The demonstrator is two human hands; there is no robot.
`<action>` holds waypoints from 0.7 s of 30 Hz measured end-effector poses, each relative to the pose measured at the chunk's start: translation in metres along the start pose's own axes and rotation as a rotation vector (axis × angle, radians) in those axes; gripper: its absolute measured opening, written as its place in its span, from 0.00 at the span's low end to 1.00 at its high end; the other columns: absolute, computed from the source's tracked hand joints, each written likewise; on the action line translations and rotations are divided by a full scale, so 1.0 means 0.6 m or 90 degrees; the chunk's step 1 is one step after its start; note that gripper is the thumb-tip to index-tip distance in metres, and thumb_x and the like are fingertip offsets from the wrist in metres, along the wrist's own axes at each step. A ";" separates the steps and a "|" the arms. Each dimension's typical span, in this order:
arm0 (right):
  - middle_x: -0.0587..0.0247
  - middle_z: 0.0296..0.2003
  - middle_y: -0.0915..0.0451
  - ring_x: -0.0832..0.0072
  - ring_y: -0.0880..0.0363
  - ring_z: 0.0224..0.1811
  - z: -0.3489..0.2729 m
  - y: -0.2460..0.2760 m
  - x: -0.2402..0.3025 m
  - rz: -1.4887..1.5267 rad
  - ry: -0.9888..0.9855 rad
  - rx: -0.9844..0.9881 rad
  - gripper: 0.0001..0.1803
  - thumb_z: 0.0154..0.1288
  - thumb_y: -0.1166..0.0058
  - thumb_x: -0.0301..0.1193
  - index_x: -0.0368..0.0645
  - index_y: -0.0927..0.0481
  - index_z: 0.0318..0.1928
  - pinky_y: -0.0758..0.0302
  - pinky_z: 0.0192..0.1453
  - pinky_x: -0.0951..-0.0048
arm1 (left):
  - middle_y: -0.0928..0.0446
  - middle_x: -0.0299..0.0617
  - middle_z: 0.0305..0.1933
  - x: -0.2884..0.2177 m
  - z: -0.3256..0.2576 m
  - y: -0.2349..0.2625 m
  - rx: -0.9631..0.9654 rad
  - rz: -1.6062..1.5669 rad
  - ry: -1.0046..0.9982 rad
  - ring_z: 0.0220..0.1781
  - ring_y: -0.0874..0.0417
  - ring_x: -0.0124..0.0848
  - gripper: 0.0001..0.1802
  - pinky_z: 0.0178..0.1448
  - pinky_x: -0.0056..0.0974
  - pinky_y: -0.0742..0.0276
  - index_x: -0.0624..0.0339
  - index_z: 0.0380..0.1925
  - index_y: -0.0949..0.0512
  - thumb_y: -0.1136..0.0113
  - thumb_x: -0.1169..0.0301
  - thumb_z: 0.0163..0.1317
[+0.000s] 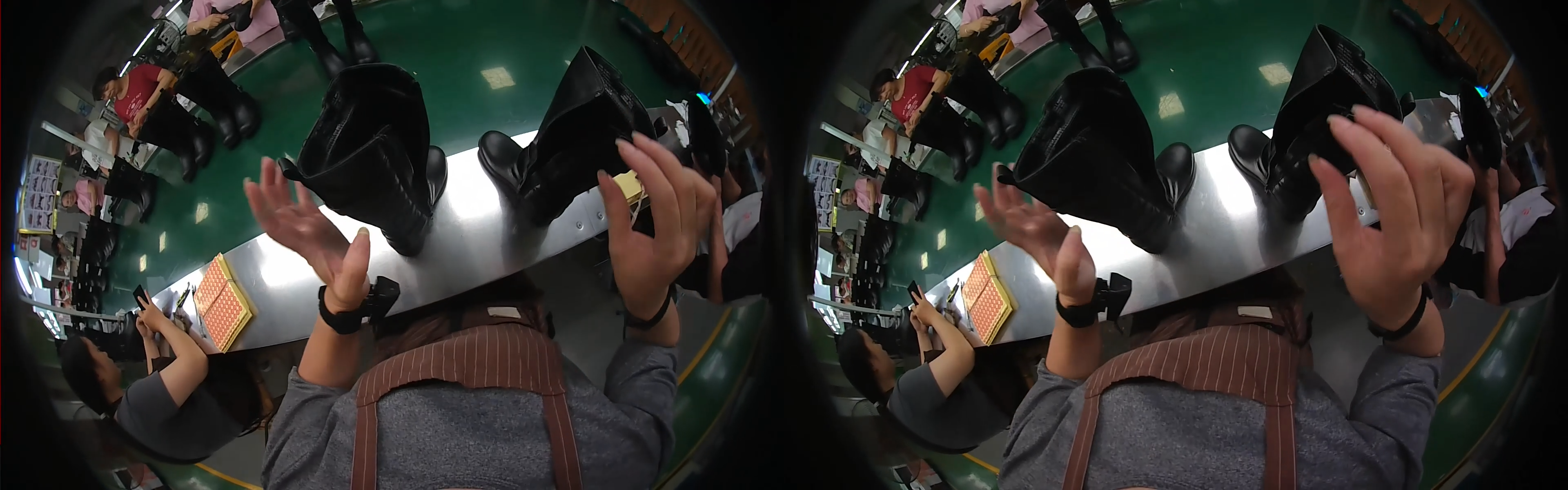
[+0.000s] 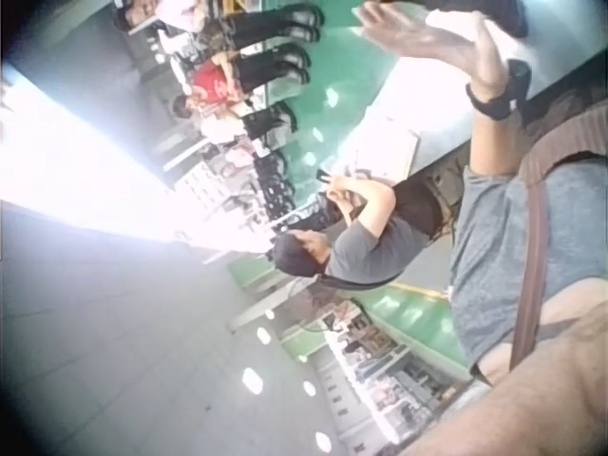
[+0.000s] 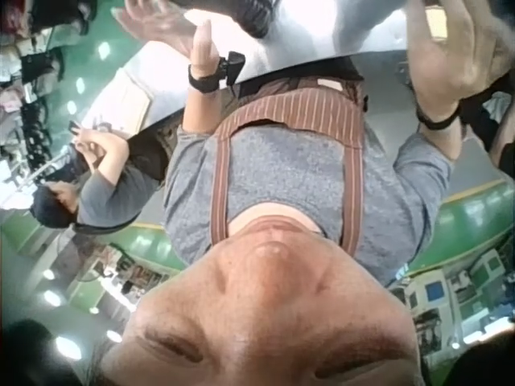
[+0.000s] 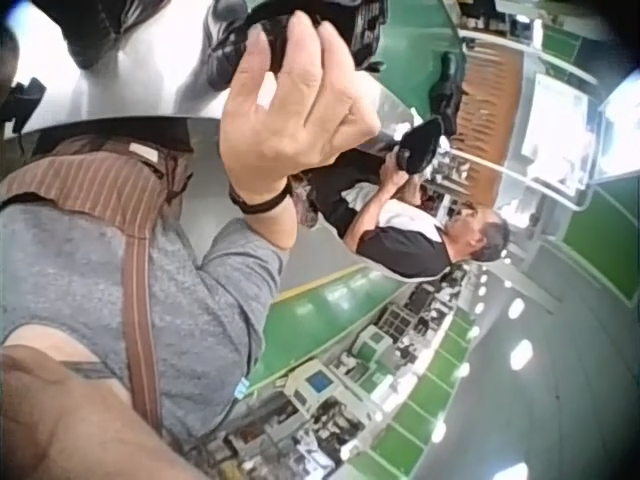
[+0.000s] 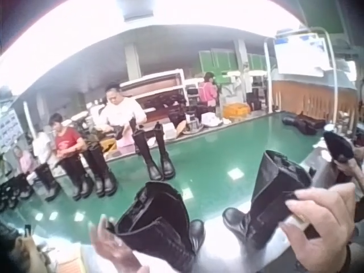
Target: The recorder is polishing and inspecting finished boots on an assembly line.
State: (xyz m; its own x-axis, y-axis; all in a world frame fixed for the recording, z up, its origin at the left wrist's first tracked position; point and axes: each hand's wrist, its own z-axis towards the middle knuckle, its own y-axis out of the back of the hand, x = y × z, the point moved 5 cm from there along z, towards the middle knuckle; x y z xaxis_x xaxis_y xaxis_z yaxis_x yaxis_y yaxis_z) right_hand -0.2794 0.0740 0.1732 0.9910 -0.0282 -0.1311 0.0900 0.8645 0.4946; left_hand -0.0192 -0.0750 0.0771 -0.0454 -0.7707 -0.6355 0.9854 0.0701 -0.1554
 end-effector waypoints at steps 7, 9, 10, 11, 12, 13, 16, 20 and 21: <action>0.56 0.50 0.23 0.68 0.23 0.50 -0.047 -0.215 0.071 0.803 -0.425 0.279 0.24 0.70 0.48 0.39 0.41 0.30 0.62 0.26 0.53 0.68 | 0.28 0.45 0.39 -0.136 0.074 -0.056 0.389 0.424 -0.144 0.43 0.29 0.41 0.35 0.47 0.42 0.29 0.64 0.54 0.23 0.28 0.74 0.39; 0.53 0.53 0.24 0.63 0.23 0.53 -0.041 -0.259 0.107 0.794 -0.295 0.211 0.25 0.71 0.49 0.40 0.43 0.31 0.63 0.27 0.56 0.63 | 0.35 0.41 0.30 -0.161 0.067 -0.058 0.462 0.492 -0.156 0.40 0.29 0.42 0.24 0.46 0.45 0.27 0.59 0.42 0.18 0.27 0.74 0.38; 0.53 0.52 0.23 0.62 0.23 0.53 -0.041 -0.277 0.123 0.795 -0.256 0.191 0.25 0.71 0.49 0.41 0.42 0.31 0.63 0.28 0.57 0.63 | 0.37 0.41 0.28 -0.167 0.063 -0.054 0.477 0.518 -0.128 0.39 0.29 0.41 0.21 0.48 0.46 0.26 0.57 0.38 0.17 0.27 0.75 0.38; 0.53 0.52 0.23 0.62 0.23 0.53 -0.044 -0.292 0.133 0.803 -0.255 0.192 0.25 0.71 0.49 0.41 0.42 0.31 0.63 0.28 0.57 0.63 | 0.38 0.40 0.28 -0.176 0.059 -0.050 0.500 0.516 -0.157 0.40 0.29 0.41 0.17 0.53 0.51 0.25 0.58 0.33 0.17 0.27 0.76 0.38; 0.55 0.44 0.21 0.67 0.22 0.47 -0.047 -0.307 0.147 0.806 -0.229 0.241 0.23 0.71 0.49 0.43 0.40 0.27 0.58 0.26 0.52 0.66 | 0.38 0.39 0.27 -0.182 0.055 -0.041 0.509 0.491 -0.135 0.41 0.29 0.40 0.17 0.60 0.57 0.28 0.58 0.30 0.16 0.28 0.76 0.33; 0.57 0.37 0.19 0.72 0.20 0.41 -0.045 -0.320 0.161 0.808 -0.171 0.283 0.22 0.72 0.50 0.45 0.38 0.23 0.53 0.25 0.48 0.70 | 0.38 0.38 0.26 -0.186 0.053 -0.031 0.545 0.482 -0.122 0.42 0.30 0.40 0.19 0.61 0.56 0.29 0.56 0.30 0.14 0.29 0.75 0.29; 0.67 0.21 0.25 0.83 0.28 0.27 -0.062 -0.376 0.158 0.901 -0.450 0.463 0.25 0.72 0.51 0.49 0.35 0.19 0.38 0.29 0.33 0.76 | 0.37 0.35 0.27 -0.197 0.048 0.005 0.662 0.447 -0.096 0.43 0.32 0.40 0.25 0.72 0.66 0.43 0.49 0.30 0.11 0.36 0.72 0.22; 0.79 0.16 0.36 0.88 0.42 0.21 -0.048 -0.387 0.158 1.061 -0.348 0.431 0.31 0.74 0.54 0.51 0.36 0.24 0.24 0.41 0.23 0.76 | 0.35 0.35 0.29 -0.203 0.048 0.041 0.692 0.414 -0.076 0.45 0.31 0.39 0.24 0.72 0.70 0.49 0.49 0.31 0.11 0.35 0.72 0.24; 0.80 0.15 0.37 0.89 0.42 0.20 -0.046 -0.390 0.159 1.072 -0.332 0.460 0.31 0.74 0.55 0.51 0.37 0.24 0.23 0.42 0.21 0.77 | 0.35 0.34 0.28 -0.202 0.046 0.046 0.689 0.412 -0.050 0.46 0.30 0.38 0.22 0.72 0.73 0.50 0.49 0.30 0.12 0.33 0.73 0.25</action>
State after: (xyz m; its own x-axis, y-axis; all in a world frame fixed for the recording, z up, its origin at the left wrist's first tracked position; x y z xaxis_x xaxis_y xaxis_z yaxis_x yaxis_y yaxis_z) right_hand -0.2089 -0.1169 0.0213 -0.0036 0.2533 0.9674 -0.9810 -0.1883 0.0456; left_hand 0.0182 0.0028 0.1709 0.4673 -0.8276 -0.3111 0.4551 -0.0766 0.8871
